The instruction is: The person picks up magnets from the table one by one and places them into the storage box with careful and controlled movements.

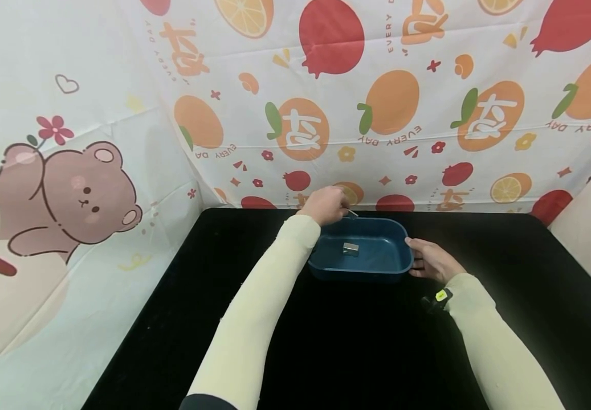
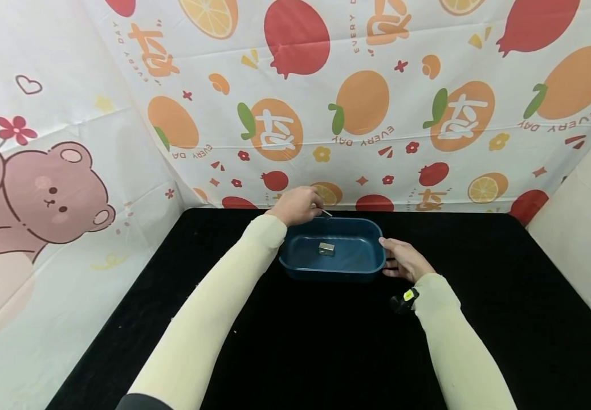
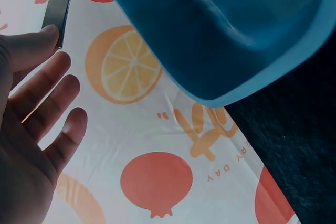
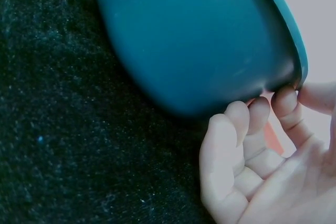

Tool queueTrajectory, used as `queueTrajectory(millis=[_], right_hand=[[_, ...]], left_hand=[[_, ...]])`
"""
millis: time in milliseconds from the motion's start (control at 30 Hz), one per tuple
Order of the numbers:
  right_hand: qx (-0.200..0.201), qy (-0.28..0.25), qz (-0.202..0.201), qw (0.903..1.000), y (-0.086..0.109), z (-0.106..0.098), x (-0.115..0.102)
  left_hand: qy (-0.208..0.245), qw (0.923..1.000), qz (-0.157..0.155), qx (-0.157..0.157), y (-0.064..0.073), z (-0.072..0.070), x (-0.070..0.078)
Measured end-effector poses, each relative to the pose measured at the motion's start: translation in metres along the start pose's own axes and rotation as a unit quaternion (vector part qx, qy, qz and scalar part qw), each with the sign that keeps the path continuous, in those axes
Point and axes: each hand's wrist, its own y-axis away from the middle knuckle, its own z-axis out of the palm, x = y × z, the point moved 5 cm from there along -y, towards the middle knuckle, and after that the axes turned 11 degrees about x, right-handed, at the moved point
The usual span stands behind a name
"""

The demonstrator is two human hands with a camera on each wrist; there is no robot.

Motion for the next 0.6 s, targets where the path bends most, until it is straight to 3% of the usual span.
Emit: queueTrajectory(millis=[600], right_hand=[[0.003,0.004,-0.003,1.0,0.0,-0.001,0.0]], left_hand=[[0.021,0.9978,-0.03,-0.054,-0.003,0.012,0.006]])
